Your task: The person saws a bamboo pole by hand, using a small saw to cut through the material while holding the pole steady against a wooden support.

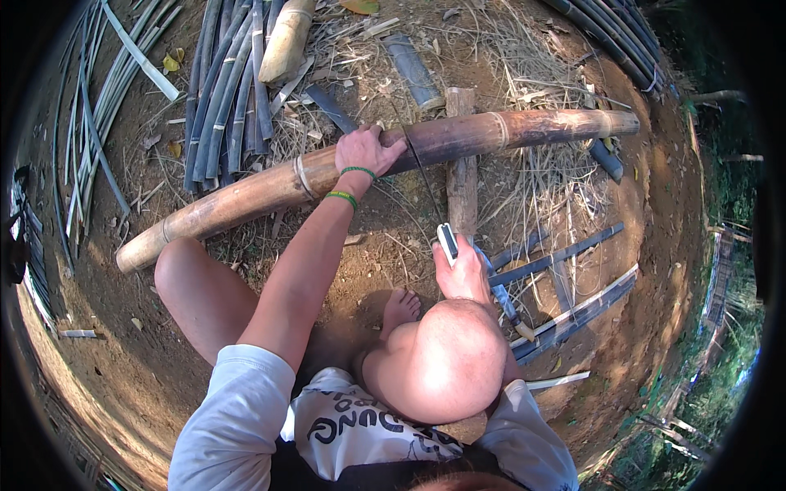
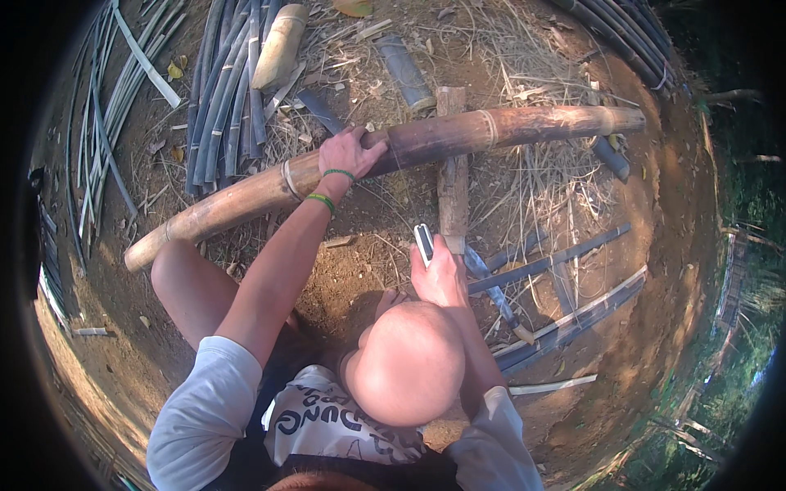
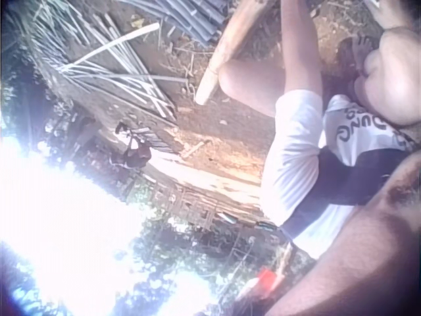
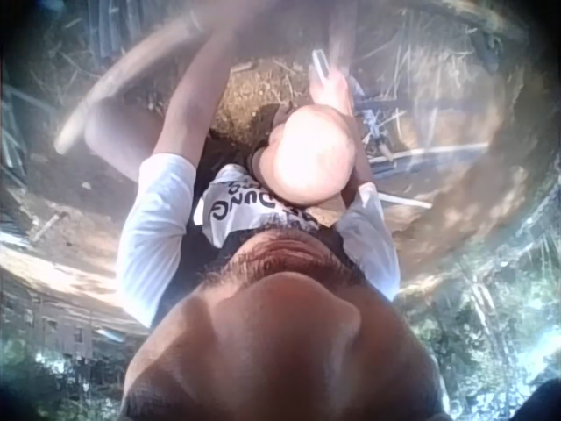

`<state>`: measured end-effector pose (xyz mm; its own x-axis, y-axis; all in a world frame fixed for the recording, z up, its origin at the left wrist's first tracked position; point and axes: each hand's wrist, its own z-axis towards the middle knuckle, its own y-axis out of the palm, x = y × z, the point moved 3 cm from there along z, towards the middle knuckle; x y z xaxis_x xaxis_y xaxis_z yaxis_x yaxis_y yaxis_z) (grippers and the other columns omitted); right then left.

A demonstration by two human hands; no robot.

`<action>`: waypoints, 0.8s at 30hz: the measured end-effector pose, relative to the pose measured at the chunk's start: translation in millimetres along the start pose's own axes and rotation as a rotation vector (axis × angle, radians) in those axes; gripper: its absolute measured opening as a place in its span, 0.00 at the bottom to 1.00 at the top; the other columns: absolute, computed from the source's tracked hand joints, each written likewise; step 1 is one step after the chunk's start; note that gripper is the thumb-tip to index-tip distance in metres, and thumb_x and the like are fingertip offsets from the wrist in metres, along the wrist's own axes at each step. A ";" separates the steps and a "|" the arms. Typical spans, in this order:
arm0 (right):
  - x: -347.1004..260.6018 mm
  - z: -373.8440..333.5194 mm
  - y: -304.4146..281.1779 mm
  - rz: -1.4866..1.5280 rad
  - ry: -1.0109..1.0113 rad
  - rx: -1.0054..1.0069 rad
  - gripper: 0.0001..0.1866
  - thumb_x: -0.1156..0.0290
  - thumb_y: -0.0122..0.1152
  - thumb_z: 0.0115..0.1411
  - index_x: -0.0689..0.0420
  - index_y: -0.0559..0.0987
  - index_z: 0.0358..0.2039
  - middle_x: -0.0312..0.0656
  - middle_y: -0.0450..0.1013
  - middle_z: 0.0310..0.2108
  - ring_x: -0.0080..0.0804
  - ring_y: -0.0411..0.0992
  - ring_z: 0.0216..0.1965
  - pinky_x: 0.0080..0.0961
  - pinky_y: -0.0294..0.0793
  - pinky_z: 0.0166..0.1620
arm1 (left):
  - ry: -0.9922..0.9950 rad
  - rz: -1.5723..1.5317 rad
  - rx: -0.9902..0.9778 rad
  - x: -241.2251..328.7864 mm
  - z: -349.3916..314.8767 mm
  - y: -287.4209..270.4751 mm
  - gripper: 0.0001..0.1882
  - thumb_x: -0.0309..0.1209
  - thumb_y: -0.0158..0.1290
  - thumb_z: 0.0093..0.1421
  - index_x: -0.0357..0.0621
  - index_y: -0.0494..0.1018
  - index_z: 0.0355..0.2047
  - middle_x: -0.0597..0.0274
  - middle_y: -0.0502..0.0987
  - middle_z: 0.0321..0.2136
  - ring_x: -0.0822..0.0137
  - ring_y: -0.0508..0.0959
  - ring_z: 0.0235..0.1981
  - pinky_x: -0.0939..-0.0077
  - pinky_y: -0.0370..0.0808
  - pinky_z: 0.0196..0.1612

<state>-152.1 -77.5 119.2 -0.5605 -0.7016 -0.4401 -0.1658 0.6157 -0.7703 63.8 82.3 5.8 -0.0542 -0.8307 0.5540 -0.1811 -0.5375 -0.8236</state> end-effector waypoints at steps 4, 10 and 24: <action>-10.6 33.2 14.6 0.023 -0.122 0.047 0.18 0.60 0.62 0.69 0.65 0.78 0.43 0.67 0.79 0.35 0.70 0.79 0.41 0.56 0.77 0.43 | 0.045 0.023 0.072 -3.3 -3.8 4.5 0.31 0.61 0.55 0.58 0.47 0.84 0.45 0.48 0.85 0.46 0.46 0.85 0.47 0.52 0.81 0.53; -36.7 90.7 32.1 0.002 -0.259 0.122 0.19 0.60 0.61 0.69 0.69 0.78 0.43 0.68 0.79 0.31 0.73 0.79 0.38 0.58 0.78 0.42 | 0.041 0.031 0.044 -0.6 -2.2 3.5 0.32 0.61 0.55 0.58 0.45 0.84 0.45 0.49 0.85 0.46 0.47 0.85 0.46 0.53 0.80 0.54; -5.1 20.9 18.7 -0.016 -0.081 0.057 0.20 0.57 0.61 0.69 0.66 0.78 0.42 0.68 0.79 0.34 0.72 0.78 0.41 0.59 0.77 0.45 | 0.068 0.060 0.070 -5.2 -7.0 9.0 0.32 0.62 0.56 0.59 0.44 0.83 0.43 0.49 0.84 0.44 0.49 0.84 0.47 0.54 0.76 0.56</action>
<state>-135.4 -70.0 97.5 -0.4905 -0.7395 -0.4611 -0.1271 0.5842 -0.8016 55.6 82.8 -3.6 -0.1296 -0.8513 0.5084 -0.1062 -0.4978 -0.8607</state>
